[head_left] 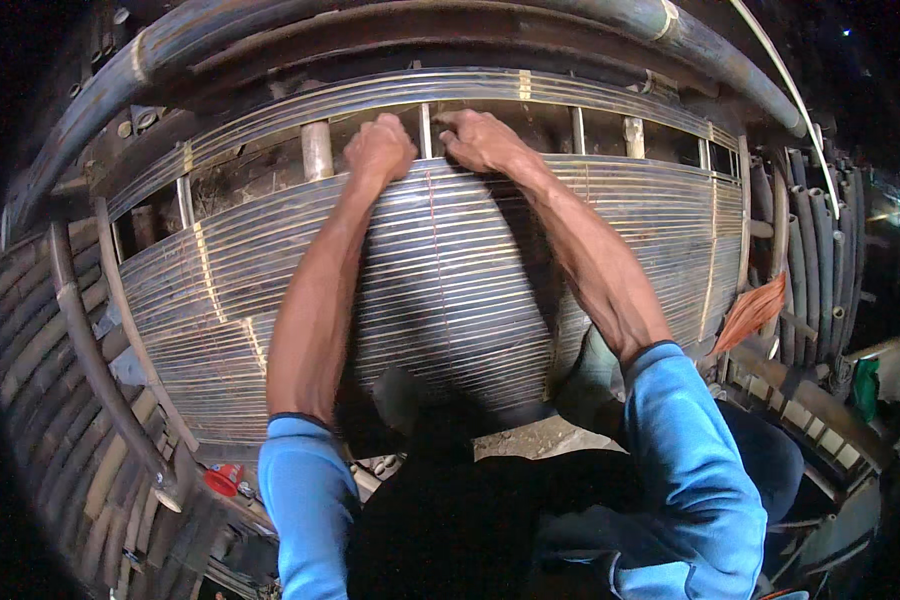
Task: The person weaves together thin strips of bamboo by hand and with a fine wire to construct a large bamboo structure.
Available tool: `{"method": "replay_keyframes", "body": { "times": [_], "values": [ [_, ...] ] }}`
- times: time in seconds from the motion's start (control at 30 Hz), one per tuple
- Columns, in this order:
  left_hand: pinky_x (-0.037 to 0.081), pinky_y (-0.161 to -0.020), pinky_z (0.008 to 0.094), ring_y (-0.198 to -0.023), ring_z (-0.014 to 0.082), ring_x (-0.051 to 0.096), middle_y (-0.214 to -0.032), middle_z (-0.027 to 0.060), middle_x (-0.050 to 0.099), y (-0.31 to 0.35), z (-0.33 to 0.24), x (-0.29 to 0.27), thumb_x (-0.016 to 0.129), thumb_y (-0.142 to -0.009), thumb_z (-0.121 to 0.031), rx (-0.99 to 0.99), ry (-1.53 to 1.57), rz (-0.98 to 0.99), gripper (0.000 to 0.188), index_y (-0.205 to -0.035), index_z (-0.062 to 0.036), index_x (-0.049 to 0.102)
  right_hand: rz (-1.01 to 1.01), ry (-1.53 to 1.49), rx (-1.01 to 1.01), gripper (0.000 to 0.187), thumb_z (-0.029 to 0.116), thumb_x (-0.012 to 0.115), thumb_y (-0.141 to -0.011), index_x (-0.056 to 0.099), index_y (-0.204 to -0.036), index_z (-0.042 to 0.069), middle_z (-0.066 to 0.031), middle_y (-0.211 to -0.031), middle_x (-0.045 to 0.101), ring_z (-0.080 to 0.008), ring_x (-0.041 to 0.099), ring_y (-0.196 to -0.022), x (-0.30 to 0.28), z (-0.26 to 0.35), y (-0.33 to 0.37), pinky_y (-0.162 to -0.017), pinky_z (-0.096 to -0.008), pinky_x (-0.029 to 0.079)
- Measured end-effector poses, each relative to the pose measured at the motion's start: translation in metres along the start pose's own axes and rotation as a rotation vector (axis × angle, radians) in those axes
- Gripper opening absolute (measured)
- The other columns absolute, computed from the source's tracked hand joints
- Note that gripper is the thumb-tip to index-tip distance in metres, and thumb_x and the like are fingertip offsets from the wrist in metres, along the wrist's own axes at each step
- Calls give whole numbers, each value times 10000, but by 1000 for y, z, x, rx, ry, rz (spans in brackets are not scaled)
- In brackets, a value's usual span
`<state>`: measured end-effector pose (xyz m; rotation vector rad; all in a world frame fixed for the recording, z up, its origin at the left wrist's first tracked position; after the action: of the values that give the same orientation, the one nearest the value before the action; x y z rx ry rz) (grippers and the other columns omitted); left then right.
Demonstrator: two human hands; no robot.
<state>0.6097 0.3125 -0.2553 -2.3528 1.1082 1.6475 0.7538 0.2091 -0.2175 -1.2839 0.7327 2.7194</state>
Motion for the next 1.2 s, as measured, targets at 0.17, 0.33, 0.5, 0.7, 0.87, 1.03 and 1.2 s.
{"method": "replay_keyframes", "body": {
  "times": [0.17,0.33,0.5,0.7,0.87,1.03,1.2],
  "values": [
    [531,-848,481,-947,438,681,-948,329,662,-16,-8,6,584,-839,-250,-10,389,314,315,-866,38,709,1,-115,44,309,265,580,-905,714,-1061,34,-260,-916,694,-414,686,-890,8,-6,-5,-813,-465,519],
    [525,-833,462,-860,370,674,-891,279,680,13,-21,-9,649,-785,-202,82,411,-2,256,-850,31,731,-201,-200,-39,262,257,611,-938,718,-995,25,-174,-787,689,-299,670,-744,-7,-5,21,-734,-388,520],
    [445,-970,448,-1068,361,559,-1042,208,657,67,-53,-34,737,-772,-237,485,351,-313,255,-881,-7,761,-168,-411,-307,274,275,620,-953,726,-1075,54,-145,-901,726,-260,684,-801,-38,6,63,-784,-352,534],
    [414,-1011,445,-1121,297,534,-1072,152,662,108,-33,-95,758,-806,-223,506,218,-332,318,-1078,-57,747,45,-759,-205,267,239,674,-950,728,-1054,0,-52,-839,701,-86,609,-767,-52,25,93,-712,-256,490],
    [478,-907,377,-1026,242,587,-1075,95,669,143,-42,-116,784,-800,-181,602,519,-135,375,-1147,-63,703,44,-705,-311,248,229,685,-924,740,-1021,7,-104,-964,737,-175,670,-923,-48,66,112,-834,-341,525],
    [495,-775,353,-826,165,570,-902,66,634,167,-24,-120,792,-802,-188,413,656,79,302,-1047,-31,715,-367,23,-433,274,263,697,-870,748,-1008,32,-208,-1185,679,-346,646,-1110,-75,84,141,-944,-448,500],
    [495,-778,407,-821,299,611,-822,145,655,222,61,-168,764,-789,-158,396,-131,-361,162,-817,-11,702,-274,-777,-418,157,109,606,-971,711,-974,-7,-104,-861,719,-183,695,-835,-109,81,146,-817,-333,557]
  ]
}}
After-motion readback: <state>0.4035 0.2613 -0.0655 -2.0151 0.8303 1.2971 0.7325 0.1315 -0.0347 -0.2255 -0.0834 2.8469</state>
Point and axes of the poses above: each hand's wrist, its own y-axis away from the middle knuckle, its own x-axis out of the palm, z = x × y, the point moved 2 cm from there along -y, towards the middle knuckle
